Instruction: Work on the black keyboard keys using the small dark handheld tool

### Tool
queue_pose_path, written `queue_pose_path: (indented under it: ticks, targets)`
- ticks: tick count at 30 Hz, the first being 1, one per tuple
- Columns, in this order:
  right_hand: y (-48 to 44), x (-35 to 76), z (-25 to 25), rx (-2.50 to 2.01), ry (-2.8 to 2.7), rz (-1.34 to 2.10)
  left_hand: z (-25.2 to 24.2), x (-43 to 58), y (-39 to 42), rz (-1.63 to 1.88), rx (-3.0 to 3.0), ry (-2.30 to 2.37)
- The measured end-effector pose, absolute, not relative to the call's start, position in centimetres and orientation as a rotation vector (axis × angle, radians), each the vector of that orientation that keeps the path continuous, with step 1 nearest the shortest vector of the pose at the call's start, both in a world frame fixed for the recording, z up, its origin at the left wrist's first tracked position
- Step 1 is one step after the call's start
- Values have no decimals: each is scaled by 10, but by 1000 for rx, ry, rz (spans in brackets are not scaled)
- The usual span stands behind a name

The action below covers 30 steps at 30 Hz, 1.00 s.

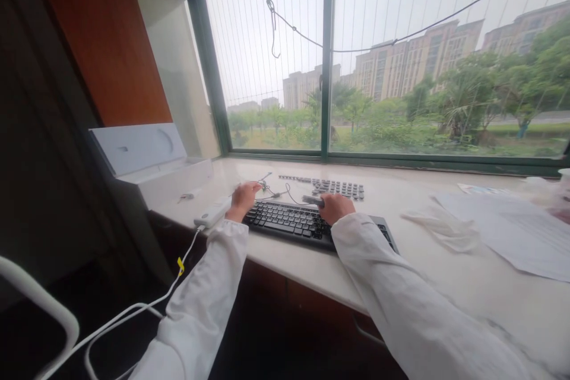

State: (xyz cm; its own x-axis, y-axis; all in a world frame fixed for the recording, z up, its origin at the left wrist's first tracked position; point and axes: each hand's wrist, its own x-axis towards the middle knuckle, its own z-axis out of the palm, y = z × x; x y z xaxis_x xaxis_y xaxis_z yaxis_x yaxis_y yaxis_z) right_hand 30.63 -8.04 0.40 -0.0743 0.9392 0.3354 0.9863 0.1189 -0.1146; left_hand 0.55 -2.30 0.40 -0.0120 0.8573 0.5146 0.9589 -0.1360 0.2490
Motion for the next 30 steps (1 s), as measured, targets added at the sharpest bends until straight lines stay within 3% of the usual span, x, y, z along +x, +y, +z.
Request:
queue_pose_path:
  ticks: [8,20,24,30]
  targets:
    - [-80,306,4,-1858,-2069,-207,1,-3,-39,-617,-2338,-1716]
    - [-73,303,-5,-1685,-2012,-144,-6,-7,-27,-722,-2418,-1703]
    - [-71,297,-8,-1371,-1916,116,-7,-8,-27,-777,-2444,-1711]
    - [-52,250,11,-886,-1378,910,-7,-7,-28,-813,-2439,-1769]
